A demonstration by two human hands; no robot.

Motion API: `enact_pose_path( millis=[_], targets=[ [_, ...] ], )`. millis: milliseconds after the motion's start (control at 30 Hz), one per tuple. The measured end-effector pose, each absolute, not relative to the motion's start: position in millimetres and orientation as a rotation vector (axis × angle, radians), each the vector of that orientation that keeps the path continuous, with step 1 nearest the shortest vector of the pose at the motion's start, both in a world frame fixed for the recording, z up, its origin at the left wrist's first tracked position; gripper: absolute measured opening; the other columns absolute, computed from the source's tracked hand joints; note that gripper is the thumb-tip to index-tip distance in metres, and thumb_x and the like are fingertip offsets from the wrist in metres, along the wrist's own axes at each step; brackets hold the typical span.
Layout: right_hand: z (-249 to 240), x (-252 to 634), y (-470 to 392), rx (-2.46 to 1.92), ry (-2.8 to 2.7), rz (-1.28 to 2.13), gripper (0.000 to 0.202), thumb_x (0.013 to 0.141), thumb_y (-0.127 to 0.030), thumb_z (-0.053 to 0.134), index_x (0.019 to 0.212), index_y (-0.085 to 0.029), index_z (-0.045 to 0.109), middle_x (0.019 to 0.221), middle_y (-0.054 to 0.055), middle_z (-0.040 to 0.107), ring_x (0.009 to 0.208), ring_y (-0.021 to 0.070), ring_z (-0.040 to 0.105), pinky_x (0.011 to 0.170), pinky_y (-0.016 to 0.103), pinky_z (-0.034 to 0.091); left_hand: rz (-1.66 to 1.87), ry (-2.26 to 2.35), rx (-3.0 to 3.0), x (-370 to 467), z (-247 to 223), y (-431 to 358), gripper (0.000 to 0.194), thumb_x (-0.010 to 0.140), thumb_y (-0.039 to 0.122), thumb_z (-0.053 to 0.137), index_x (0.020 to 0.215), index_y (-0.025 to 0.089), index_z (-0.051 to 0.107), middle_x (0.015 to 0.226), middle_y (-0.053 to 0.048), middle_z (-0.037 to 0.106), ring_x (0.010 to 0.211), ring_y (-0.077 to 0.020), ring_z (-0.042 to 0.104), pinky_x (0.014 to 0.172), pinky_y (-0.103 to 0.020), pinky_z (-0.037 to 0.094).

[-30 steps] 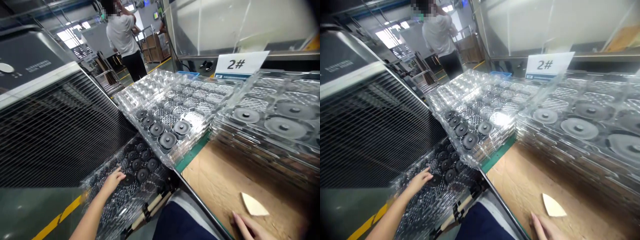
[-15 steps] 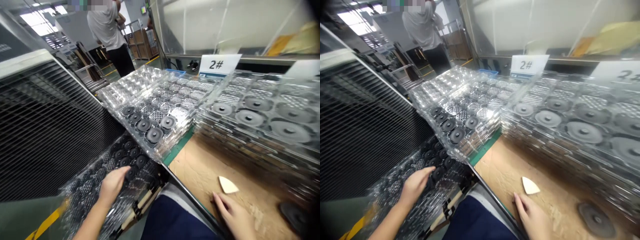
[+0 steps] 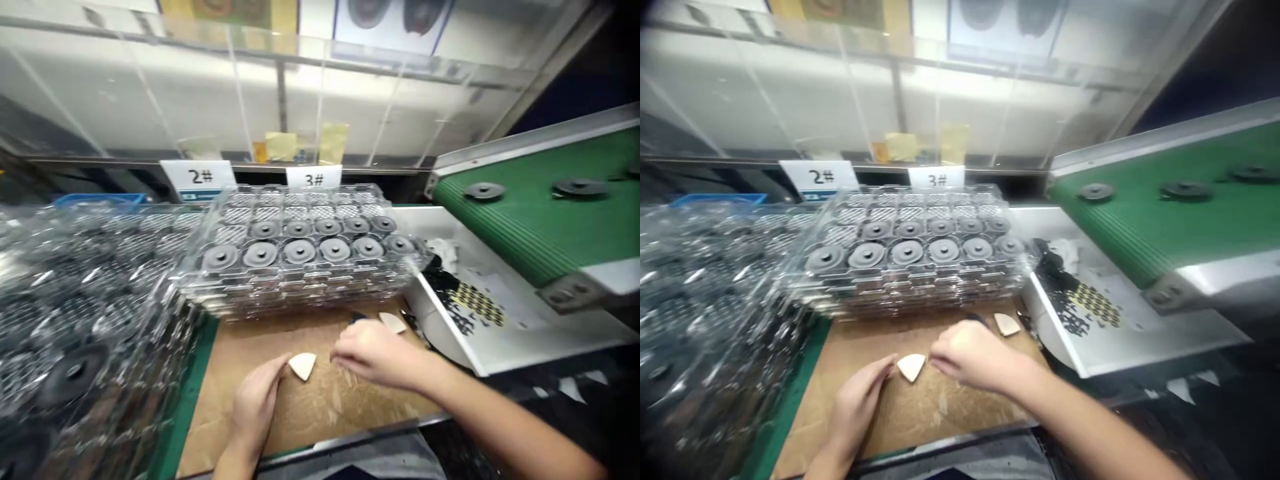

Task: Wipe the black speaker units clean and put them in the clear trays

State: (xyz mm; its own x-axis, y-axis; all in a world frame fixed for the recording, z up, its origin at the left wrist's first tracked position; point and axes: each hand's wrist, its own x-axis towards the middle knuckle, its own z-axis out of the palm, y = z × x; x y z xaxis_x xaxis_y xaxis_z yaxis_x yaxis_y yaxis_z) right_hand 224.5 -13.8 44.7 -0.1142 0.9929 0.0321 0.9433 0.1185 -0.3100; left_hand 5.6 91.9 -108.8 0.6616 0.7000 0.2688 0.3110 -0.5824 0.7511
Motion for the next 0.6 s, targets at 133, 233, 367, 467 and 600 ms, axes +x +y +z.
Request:
enact_pose_path(
  millis=[133,233,367,467,600],
  targets=[
    [119.8,292.7,-6.4,-2.259,-1.973,-0.139,0.024,0.088,-0.025,0.044,0.087,-0.021,0.068,0.083,0.004,0.066,0.082,0.0192,0.055,0.079,0.032,0.038,0.772,1.006,1.866,11.9,-118.7,90.4,0.030,0.083,0.034,0.049,0.104,0.015,0.058,0.078,-0.007,0.074,0.068,-0.0193,0.070,0.064,-0.028,0.057],
    [159.6,354.0,4.3,-2.513,-1.630,-0.515,0.027,0.086,-0.022,0.045,0.099,-0.011,0.065,0.099,0.014,0.062,0.098,0.0260,0.046,0.084,0.038,0.029,0.780,1.069,1.676,8.8,-120.2,90.6,0.037,0.080,0.040,0.052,0.104,0.012,0.056,0.078,-0.009,0.074,0.063,-0.0177,0.069,0.062,-0.027,0.057],
    [176.1,433.8,7.2,-2.724,-1.212,-0.755,0.051,0.086,-0.035,0.045,0.121,0.002,0.048,0.127,0.029,0.038,0.118,0.0344,0.029,0.078,0.040,0.022,0.775,1.081,1.518,10.3,-116.8,90.9,0.042,0.079,0.041,0.053,0.112,0.015,0.053,0.089,-0.009,0.073,0.067,-0.0156,0.067,0.071,-0.029,0.056],
    [163.5,472.3,-4.8,-2.850,-1.023,-0.676,0.073,0.079,-0.048,0.053,0.129,0.002,0.039,0.122,0.034,0.040,0.114,0.0333,0.036,0.069,0.039,0.022,0.801,1.084,1.451,12.5,-113.9,88.5,0.044,0.080,0.041,0.052,0.117,0.017,0.048,0.091,-0.008,0.071,0.074,-0.0158,0.067,0.078,-0.030,0.053],
    [137.7,491.7,-21.2,-2.887,-0.862,-0.600,0.064,0.078,-0.049,0.057,0.124,-0.005,0.048,0.111,0.031,0.051,0.103,0.0333,0.047,0.065,0.041,0.022,0.838,1.070,1.404,13.4,-111.3,86.1,0.044,0.082,0.039,0.050,0.120,0.018,0.044,0.096,-0.009,0.069,0.077,-0.0155,0.066,0.081,-0.032,0.052]
  ],
)
